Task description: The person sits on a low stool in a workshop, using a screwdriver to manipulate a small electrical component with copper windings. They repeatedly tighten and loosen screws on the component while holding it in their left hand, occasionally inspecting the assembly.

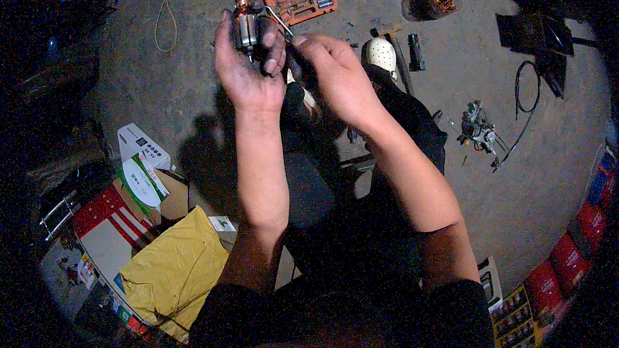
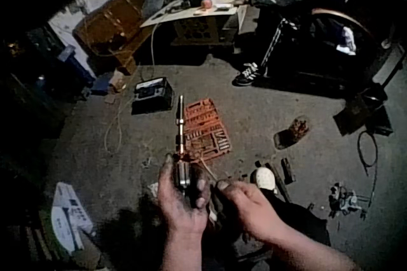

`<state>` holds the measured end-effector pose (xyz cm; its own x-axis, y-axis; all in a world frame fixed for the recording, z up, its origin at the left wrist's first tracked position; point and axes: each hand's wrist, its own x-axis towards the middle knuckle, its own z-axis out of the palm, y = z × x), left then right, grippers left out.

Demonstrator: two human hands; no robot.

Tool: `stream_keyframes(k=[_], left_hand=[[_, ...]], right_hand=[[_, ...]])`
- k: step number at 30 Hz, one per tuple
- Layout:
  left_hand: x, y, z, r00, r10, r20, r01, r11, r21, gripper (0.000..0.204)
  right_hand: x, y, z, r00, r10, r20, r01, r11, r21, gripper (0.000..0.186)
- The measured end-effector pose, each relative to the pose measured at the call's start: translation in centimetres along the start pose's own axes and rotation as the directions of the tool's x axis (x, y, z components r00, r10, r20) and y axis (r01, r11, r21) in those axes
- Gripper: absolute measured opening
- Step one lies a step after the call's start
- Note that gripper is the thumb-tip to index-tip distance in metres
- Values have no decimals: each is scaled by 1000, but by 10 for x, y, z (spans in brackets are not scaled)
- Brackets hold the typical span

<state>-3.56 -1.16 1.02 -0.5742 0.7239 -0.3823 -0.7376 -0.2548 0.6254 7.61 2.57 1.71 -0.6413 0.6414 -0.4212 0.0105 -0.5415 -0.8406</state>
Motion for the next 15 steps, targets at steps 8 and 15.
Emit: stream_keyframes(k=[8,15], left_hand=[[0,0,4,995,-29,-100,24,998,-56,33],[1,1,4,992,-55,-114,45,995,-88,30]], right_hand=[[3,3,-3,999,32,16,-31,999,-32,30],[5,5,-3,1000,19,-4,-19,999,-41,31]])
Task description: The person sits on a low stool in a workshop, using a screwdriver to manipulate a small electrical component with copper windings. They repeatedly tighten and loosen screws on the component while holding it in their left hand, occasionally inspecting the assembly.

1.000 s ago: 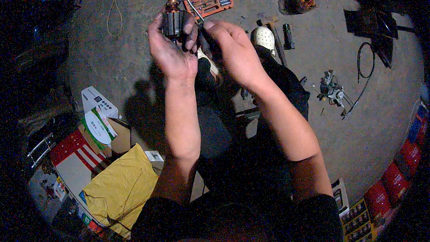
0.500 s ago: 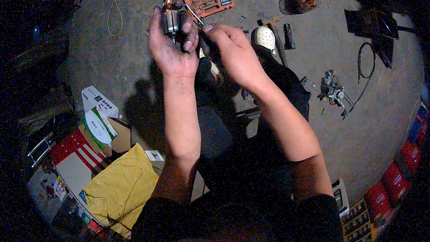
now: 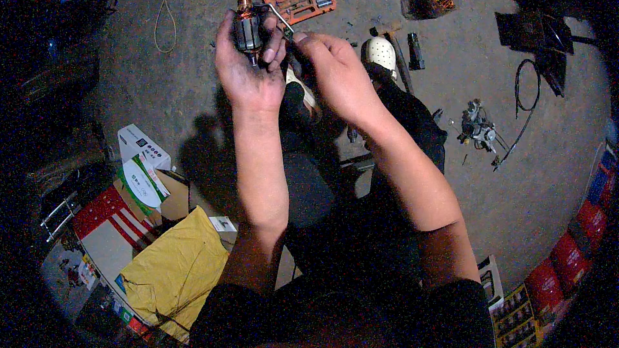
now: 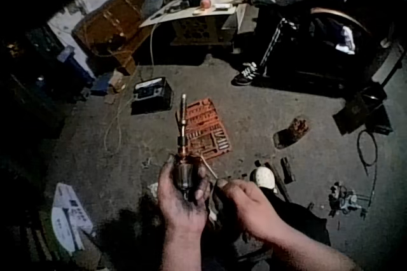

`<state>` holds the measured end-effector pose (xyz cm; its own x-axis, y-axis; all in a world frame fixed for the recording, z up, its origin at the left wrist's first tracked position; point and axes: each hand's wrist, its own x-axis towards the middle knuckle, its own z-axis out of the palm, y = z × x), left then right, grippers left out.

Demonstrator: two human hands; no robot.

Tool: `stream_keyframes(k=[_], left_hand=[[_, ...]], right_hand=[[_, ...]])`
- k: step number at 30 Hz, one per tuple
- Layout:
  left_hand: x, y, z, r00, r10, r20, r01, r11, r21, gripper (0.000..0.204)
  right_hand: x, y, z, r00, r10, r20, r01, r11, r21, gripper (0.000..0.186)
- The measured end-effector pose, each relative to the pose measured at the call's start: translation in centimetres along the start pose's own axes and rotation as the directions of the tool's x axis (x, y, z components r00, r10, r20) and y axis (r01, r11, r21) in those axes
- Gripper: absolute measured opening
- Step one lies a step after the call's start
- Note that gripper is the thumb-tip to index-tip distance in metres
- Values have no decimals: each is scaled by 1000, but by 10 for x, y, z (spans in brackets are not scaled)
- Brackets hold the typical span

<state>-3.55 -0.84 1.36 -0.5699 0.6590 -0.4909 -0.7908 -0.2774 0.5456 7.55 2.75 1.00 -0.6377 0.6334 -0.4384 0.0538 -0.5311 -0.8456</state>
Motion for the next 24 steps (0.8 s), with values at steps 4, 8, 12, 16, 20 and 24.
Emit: stream_keyframes(k=[4,8,12,16,20,24], left_hand=[[0,0,-3,999,4,-46,-2,1000,29,28],[2,-1,-6,999,19,-44,-15,997,73,26],[2,-2,-5,999,2,-38,1,996,94,25],[3,-3,-6,998,60,-32,-54,985,162,25],[6,-6,-10,991,133,-1,-128,955,268,25],[6,-11,-10,987,160,15,-156,931,329,26]], right_hand=[[0,0,2,1000,-30,1,30,999,-36,30],[1,1,5,998,-65,-1,65,997,-49,31],[2,2,2,999,-53,7,54,995,-82,32],[3,4,3,998,-55,-9,54,993,-105,33],[5,8,2,995,-103,-19,100,988,-121,33],[5,15,4,993,-105,-56,100,990,-97,33]])
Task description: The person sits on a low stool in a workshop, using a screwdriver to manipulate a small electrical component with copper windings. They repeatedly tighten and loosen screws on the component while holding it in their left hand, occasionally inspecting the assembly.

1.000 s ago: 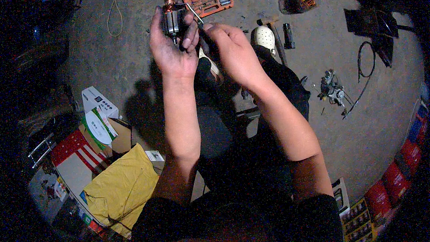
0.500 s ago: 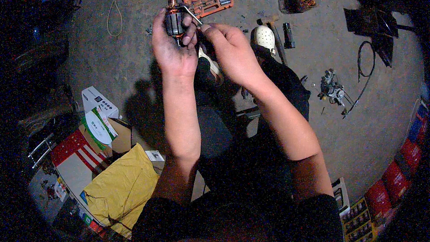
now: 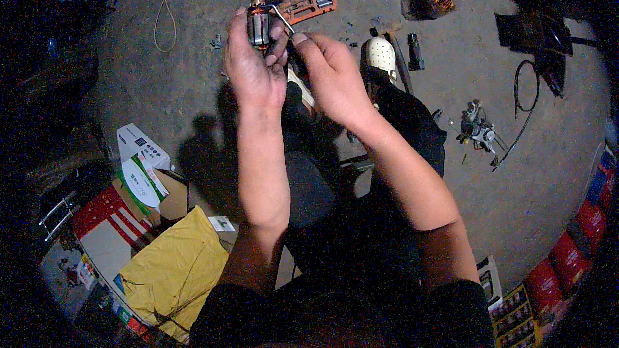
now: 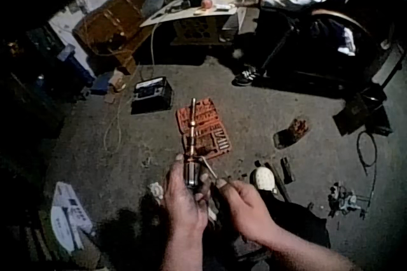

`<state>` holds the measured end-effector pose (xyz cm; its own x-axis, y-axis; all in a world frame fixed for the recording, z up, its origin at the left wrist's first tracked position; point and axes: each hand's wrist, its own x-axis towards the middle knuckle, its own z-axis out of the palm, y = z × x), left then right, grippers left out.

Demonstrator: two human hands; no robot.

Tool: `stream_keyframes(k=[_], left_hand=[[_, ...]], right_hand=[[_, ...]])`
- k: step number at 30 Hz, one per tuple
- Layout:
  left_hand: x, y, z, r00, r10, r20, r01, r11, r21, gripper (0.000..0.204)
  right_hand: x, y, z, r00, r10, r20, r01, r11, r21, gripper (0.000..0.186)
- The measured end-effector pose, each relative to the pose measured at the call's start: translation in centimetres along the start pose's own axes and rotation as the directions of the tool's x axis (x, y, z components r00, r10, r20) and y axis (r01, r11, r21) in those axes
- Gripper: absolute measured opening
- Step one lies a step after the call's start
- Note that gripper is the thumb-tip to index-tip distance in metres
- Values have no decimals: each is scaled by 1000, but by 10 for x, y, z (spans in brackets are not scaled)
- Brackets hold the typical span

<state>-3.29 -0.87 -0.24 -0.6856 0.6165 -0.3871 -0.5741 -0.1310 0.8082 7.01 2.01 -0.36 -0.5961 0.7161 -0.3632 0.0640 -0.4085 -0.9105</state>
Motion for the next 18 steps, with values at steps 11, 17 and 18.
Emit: stream_keyframes(k=[11,17,18], left_hand=[[-4,-3,2,992,-96,-84,102,993,65,29],[-12,4,-1,978,-181,-105,192,976,104,31],[-12,4,-4,977,-192,-90,201,973,116,32]], right_hand=[[3,15,8,921,-370,-119,262,817,-514,28],[7,31,10,871,-484,-82,329,699,-634,28],[7,33,11,885,-460,-76,329,732,-597,29]])
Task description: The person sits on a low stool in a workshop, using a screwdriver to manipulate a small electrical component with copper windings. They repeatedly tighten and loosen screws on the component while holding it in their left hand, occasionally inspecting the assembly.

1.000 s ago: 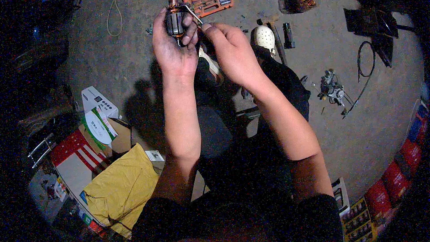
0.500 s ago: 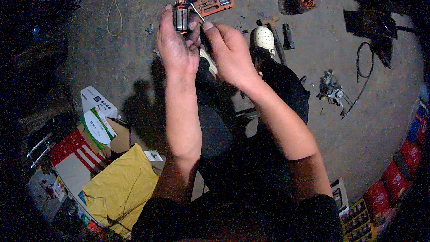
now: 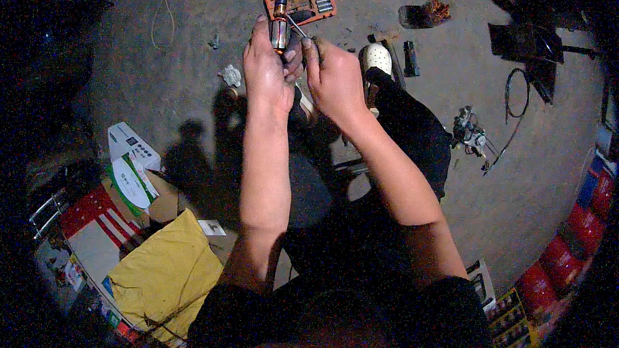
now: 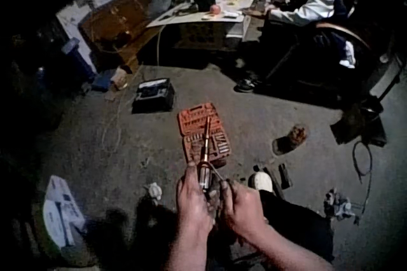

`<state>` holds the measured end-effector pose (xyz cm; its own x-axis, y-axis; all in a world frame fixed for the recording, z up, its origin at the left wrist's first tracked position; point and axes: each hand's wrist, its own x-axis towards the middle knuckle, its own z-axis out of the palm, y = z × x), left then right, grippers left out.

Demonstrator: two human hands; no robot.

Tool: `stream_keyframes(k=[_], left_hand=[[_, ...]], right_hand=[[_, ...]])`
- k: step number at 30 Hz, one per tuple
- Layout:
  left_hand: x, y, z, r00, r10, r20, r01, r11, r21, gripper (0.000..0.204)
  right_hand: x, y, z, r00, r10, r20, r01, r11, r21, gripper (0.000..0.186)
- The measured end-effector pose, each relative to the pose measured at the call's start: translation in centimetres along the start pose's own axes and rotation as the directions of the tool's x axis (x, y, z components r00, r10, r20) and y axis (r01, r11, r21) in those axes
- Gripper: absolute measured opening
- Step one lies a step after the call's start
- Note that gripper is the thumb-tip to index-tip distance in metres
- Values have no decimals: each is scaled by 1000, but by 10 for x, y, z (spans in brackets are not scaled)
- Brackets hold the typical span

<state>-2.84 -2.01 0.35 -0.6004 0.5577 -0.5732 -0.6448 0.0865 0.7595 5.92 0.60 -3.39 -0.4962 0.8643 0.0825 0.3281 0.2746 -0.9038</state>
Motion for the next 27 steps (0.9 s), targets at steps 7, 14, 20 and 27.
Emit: stream_keyframes(k=[7,14,20,27], left_hand=[[-2,11,-20,989,-39,140,45,998,-39,31],[1,14,-38,960,-48,277,79,992,-101,32],[-1,18,-45,952,-60,301,104,986,-133,33],[2,19,-58,937,-53,345,77,995,-56,34]], right_hand=[[-1,-1,10,931,186,314,-330,796,508,37],[-2,-15,8,785,307,537,-608,547,576,36],[-6,-20,10,705,372,603,-704,471,532,37],[-10,-35,3,537,387,750,-844,242,479,43]])
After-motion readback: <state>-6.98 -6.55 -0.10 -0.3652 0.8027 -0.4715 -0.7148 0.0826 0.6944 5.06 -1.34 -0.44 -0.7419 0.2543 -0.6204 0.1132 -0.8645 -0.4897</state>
